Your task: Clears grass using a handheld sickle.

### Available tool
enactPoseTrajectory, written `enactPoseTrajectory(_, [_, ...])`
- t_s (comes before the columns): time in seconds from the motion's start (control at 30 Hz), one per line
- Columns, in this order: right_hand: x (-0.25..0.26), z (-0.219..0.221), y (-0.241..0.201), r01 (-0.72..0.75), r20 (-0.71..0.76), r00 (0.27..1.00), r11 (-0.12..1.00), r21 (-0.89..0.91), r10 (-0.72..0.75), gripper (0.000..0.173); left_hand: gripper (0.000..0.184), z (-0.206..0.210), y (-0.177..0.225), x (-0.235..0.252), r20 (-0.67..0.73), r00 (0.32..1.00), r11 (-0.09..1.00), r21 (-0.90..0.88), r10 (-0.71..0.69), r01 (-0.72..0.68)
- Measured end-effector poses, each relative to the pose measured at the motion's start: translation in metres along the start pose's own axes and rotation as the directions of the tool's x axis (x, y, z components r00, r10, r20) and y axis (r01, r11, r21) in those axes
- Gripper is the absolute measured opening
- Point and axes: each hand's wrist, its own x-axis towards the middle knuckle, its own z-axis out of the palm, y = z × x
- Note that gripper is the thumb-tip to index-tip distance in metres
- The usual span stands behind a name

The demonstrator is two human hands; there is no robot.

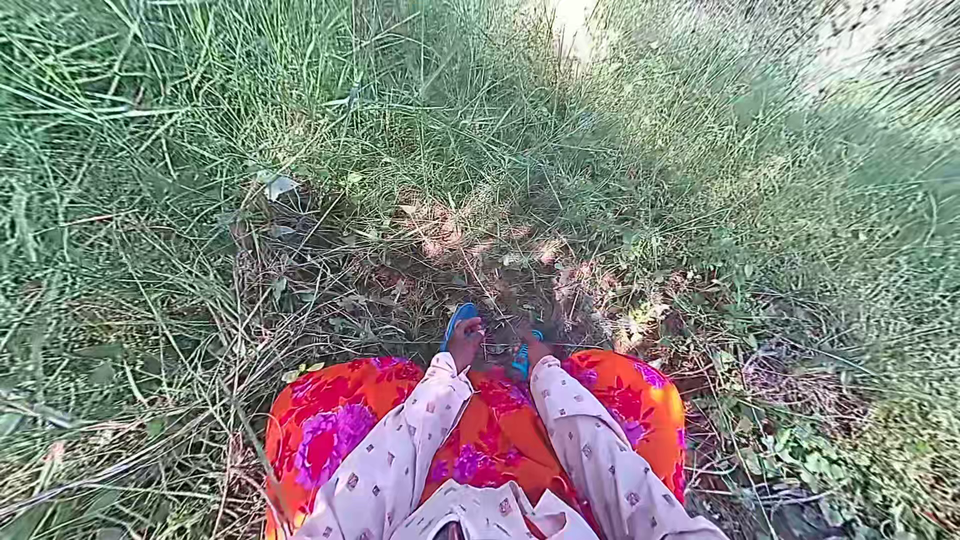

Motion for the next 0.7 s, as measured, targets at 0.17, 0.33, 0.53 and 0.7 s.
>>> enactPoseTrajectory(0.17, [-0.047,0.001,0.017,-0.055,0.201,0.979,0.997,0.055,0.043,0.019,0.046,-0.001,0.005,-0.005,-0.053,0.999,0.999,-0.054,-0.009,0.006])
enactPoseTrajectory(0.33, [-0.033,-0.004,0.006,0.142,-0.091,0.987,0.981,0.128,-0.131,0.030,0.045,-0.001,0.006,-0.006,-0.029,0.999,0.999,-0.038,-0.023,0.022])
enactPoseTrajectory(0.53, [-0.006,-0.010,0.008,0.139,-0.142,0.981,0.990,0.012,-0.136,0.042,0.044,0.002,0.006,-0.007,-0.038,0.999,0.999,-0.046,-0.012,0.010])
enactPoseTrajectory(0.7, [-0.020,0.003,0.013,-0.092,0.216,0.973,0.995,0.026,0.084,0.019,0.045,0.002,0.003,-0.008,-0.005,1.000,1.000,0.002,0.002,-0.002])
